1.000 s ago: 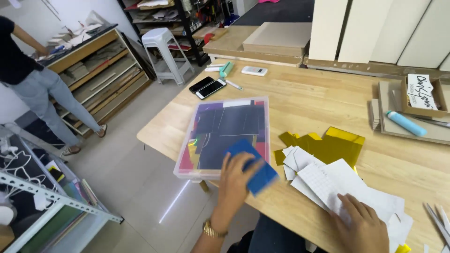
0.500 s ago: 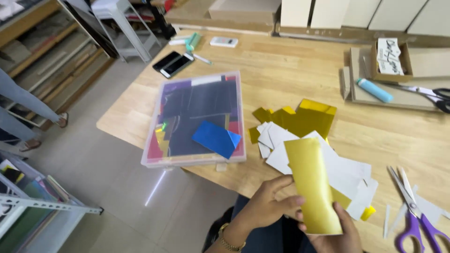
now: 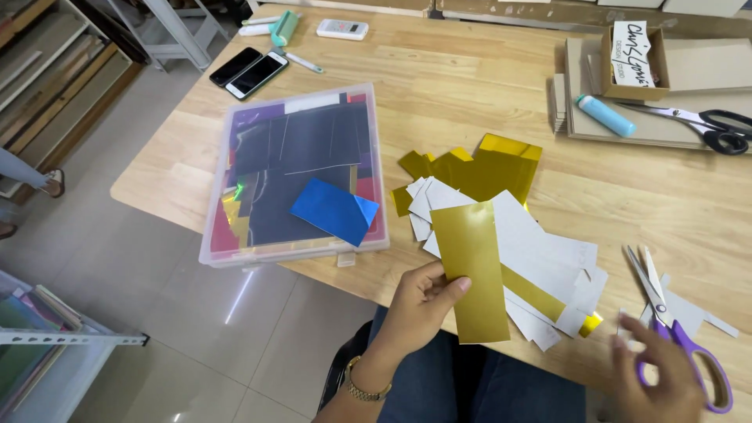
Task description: Sorting and trimming various colored vinyl scraps and placing them into a storage container or trash bag.
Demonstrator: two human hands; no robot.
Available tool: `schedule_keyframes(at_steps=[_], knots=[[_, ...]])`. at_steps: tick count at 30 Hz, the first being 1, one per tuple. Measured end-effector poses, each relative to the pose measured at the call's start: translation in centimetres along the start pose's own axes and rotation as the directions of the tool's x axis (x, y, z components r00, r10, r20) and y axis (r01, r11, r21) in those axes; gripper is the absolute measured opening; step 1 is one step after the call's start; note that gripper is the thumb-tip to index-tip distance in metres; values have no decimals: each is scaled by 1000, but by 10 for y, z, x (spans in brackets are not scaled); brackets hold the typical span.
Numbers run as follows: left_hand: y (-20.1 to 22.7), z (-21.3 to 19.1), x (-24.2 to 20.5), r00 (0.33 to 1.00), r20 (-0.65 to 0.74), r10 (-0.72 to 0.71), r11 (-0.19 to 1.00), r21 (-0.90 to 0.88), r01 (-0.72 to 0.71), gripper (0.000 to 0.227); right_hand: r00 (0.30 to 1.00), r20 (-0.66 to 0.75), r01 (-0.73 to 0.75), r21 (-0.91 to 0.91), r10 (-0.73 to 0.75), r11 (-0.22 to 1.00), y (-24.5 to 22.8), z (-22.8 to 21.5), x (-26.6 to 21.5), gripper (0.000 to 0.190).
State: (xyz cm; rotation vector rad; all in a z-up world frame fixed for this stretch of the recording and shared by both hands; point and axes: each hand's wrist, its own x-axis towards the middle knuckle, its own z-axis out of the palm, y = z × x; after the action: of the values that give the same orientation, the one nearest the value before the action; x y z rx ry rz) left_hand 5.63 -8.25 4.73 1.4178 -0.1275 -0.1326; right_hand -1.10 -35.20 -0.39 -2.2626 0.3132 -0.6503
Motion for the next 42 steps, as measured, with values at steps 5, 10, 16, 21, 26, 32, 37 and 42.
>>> schedule_keyframes(at_steps=[5,10,16,21,26,32,37,42], knots=[[-3,-8,-7,951,68,303,924,225,-310,21,914,-95,251,-630,-393,735,172,2,4,35],[-7,-15,-14,843,137,520,778,330,-534,24,977,-47,162,-465,-206,871,191,-3,0,26],[-13,-16,-19,812,151,564,723,386,-573,29,995,76,74,-178,-62,981,160,-19,12,33],[-9,-16,-24,819,114,562,710,441,-549,31,997,78,38,-384,-8,923,164,-17,10,54],[9,-14,-33,887,72,457,825,338,-452,44,1000,7,30,-303,-29,953,173,-10,13,46],[10,-13,-37,938,-53,342,920,220,-323,42,977,75,-201,33,198,979,106,-22,22,31],[16,-10,-35,929,-120,350,899,321,-297,48,994,-6,106,153,-106,983,247,-4,35,35],[27,-5,-37,960,-86,266,941,241,-239,65,976,162,-217,626,148,749,149,-17,-14,66]])
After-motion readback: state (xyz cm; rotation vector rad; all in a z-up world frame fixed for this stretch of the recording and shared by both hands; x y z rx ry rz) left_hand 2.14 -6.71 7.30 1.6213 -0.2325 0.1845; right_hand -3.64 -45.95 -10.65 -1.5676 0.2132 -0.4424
